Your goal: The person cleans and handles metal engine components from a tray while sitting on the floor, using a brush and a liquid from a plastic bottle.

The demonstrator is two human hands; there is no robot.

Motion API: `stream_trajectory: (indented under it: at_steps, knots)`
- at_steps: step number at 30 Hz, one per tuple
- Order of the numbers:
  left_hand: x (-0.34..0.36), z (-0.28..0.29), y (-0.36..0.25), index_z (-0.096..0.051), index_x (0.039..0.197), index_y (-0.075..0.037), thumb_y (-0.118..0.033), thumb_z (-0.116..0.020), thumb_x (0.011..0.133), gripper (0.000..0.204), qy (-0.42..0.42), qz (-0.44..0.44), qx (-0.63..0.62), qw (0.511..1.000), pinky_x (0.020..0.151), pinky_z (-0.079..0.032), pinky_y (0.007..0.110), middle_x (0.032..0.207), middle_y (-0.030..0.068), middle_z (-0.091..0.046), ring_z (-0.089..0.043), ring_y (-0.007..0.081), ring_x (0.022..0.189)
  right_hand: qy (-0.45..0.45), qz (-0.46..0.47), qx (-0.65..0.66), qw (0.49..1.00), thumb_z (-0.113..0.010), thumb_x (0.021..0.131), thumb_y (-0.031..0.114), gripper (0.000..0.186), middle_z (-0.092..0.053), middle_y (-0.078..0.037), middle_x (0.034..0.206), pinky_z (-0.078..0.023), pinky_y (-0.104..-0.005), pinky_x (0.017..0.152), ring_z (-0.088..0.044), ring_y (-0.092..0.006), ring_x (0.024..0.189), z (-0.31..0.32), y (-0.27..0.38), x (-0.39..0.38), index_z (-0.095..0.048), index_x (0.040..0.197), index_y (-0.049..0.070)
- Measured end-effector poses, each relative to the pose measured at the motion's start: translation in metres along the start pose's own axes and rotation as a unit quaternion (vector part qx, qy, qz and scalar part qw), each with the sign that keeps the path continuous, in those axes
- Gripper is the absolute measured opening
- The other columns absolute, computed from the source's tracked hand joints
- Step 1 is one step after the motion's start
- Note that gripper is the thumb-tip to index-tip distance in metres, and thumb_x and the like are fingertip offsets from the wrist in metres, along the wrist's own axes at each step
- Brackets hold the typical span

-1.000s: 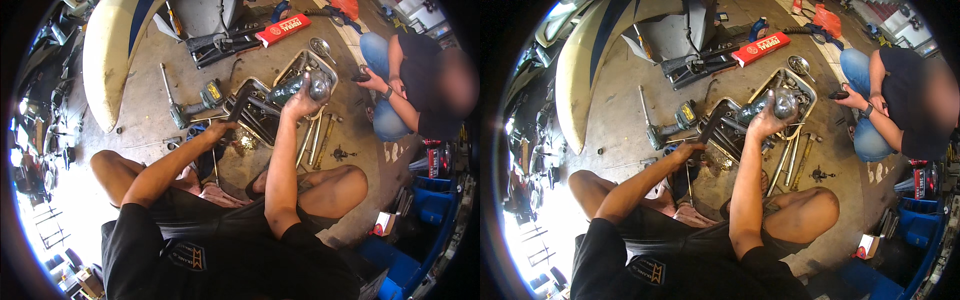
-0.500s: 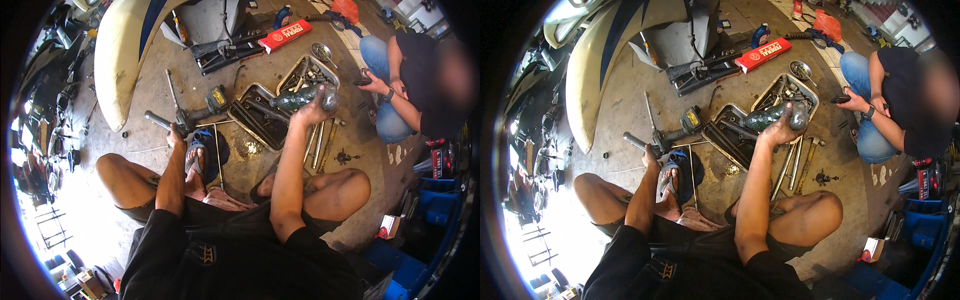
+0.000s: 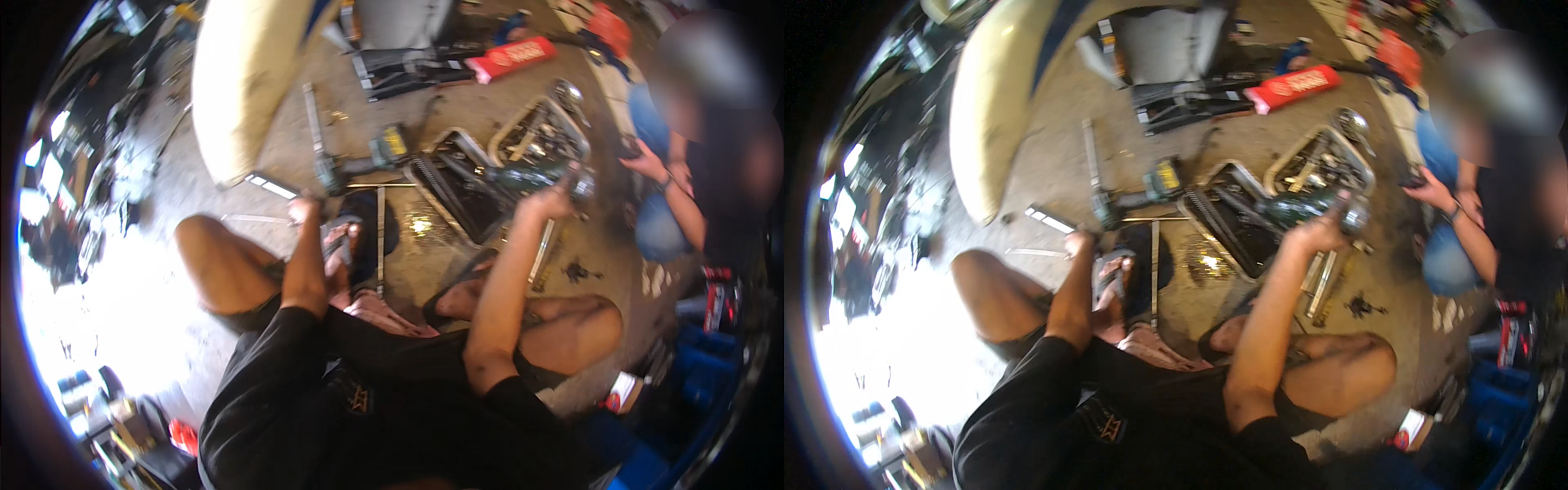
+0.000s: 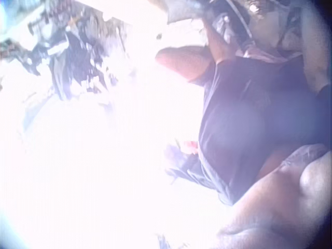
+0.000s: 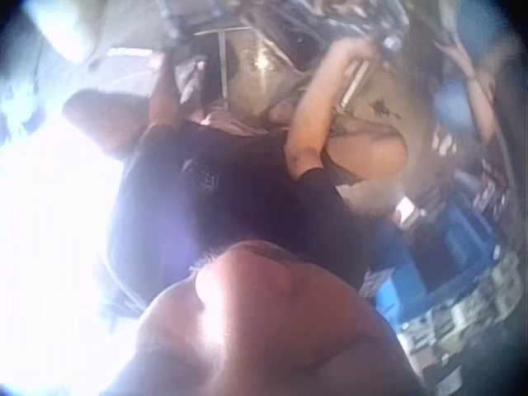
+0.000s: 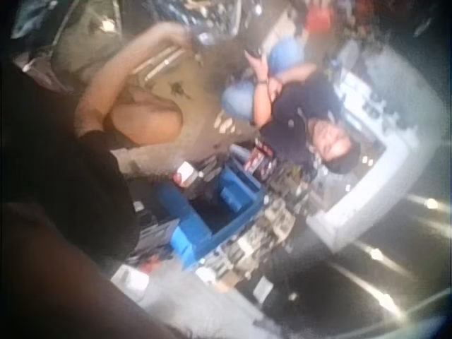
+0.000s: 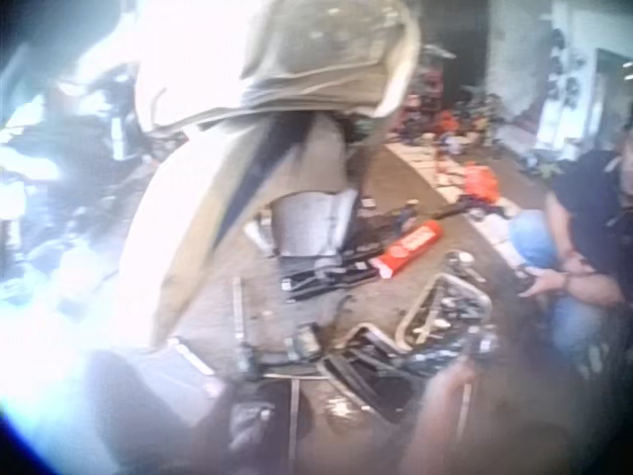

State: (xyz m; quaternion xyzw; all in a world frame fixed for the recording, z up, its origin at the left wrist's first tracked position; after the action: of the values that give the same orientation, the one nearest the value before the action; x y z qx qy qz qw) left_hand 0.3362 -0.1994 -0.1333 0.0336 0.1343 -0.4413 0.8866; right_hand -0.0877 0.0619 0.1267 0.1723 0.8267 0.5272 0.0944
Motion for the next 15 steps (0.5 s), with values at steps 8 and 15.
stream_trajectory:
  at_steps: [8, 15]
  knots:
    - [-0.033, 0.001, -0.010, -0.049, 0.126, -0.002, -0.041, -0.056, 0.087, 0.055, -0.030, -0.084, -0.201, 0.976, 0.103, -0.030, 0.057, 0.133, 0.0295, -0.041, -0.034, 0.0449, 0.128, 0.025, 0.015, 0.058, 0.998, -0.082, 0.073, 0.016, 0.047, -0.062, -0.014, 0.108, -0.056, -0.0388, 0.077, -0.063, -0.0250, 0.089, -0.006, 0.019, -0.001, -0.055, 0.108, -0.001]
    - [-0.273, -0.004, -0.102, -0.048, 0.126, -0.010, -0.019, -0.057, 0.085, 0.043, 0.241, -0.682, -0.177, 0.667, 0.110, -0.022, 0.052, 0.139, 0.0231, -0.038, -0.030, 0.0389, 0.133, 0.028, 0.146, -0.078, 0.986, -0.082, 0.072, 0.010, 0.054, -0.058, -0.013, 0.110, -0.048, -0.0351, 0.087, -0.056, -0.0217, 0.096, -0.001, 0.018, 0.026, -0.050, 0.114, -0.001]
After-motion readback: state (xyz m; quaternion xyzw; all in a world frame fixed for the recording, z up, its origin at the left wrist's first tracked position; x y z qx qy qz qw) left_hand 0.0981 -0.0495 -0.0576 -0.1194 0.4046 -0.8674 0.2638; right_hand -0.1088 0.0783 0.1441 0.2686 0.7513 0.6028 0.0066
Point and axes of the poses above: each hand's wrist, its own x-axis towards the middle knuckle, its own z-axis out of the back of the hand, y = z × x, the point moved 1 cm from there along x, towards the middle knuckle
